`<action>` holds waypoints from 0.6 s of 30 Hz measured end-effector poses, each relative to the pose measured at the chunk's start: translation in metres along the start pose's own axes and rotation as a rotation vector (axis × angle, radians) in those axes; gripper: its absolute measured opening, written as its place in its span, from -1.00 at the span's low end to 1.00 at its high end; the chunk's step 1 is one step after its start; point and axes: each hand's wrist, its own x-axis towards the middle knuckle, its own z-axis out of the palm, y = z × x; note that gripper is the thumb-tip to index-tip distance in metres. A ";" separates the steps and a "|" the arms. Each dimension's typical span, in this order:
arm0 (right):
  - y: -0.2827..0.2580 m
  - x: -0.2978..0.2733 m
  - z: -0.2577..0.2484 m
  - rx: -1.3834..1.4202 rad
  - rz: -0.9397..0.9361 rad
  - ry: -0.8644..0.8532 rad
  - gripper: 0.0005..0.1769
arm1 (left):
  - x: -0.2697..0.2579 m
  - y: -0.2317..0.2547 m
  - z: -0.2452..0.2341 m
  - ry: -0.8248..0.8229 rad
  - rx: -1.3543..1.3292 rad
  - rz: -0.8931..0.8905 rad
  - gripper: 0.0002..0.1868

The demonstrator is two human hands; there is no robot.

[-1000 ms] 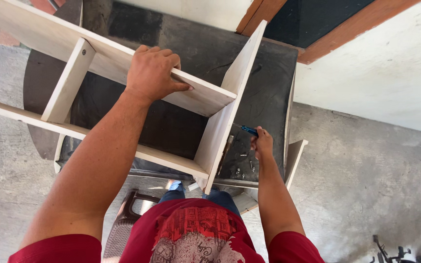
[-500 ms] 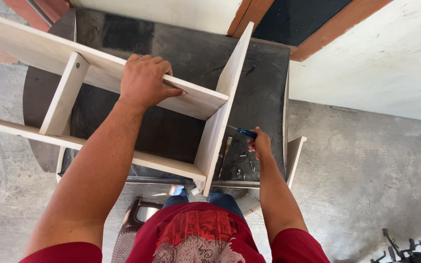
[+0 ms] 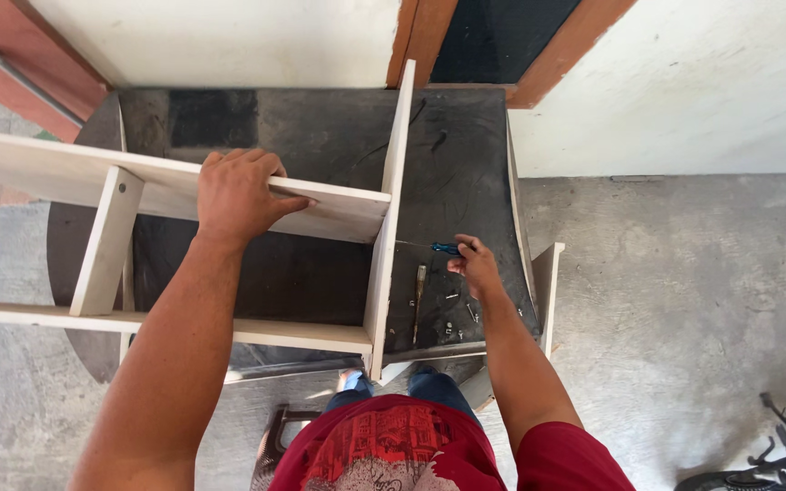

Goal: The person assembles a wooden shelving unit by hand, attaching side panels and shelves using screws and a screwdriver. They align the pieces, insert screws, and tighten them to secure the structure.

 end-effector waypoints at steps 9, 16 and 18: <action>0.007 0.010 -0.004 0.023 -0.013 0.025 -0.59 | 0.004 0.006 -0.003 -0.046 0.040 -0.028 -0.40; 0.010 0.006 0.000 -0.274 0.135 0.134 -0.44 | 0.001 0.003 0.000 -0.057 0.025 -0.032 -0.39; 0.005 0.010 -0.002 0.026 0.175 0.099 -0.60 | 0.004 0.002 0.000 -0.068 0.045 -0.036 -0.41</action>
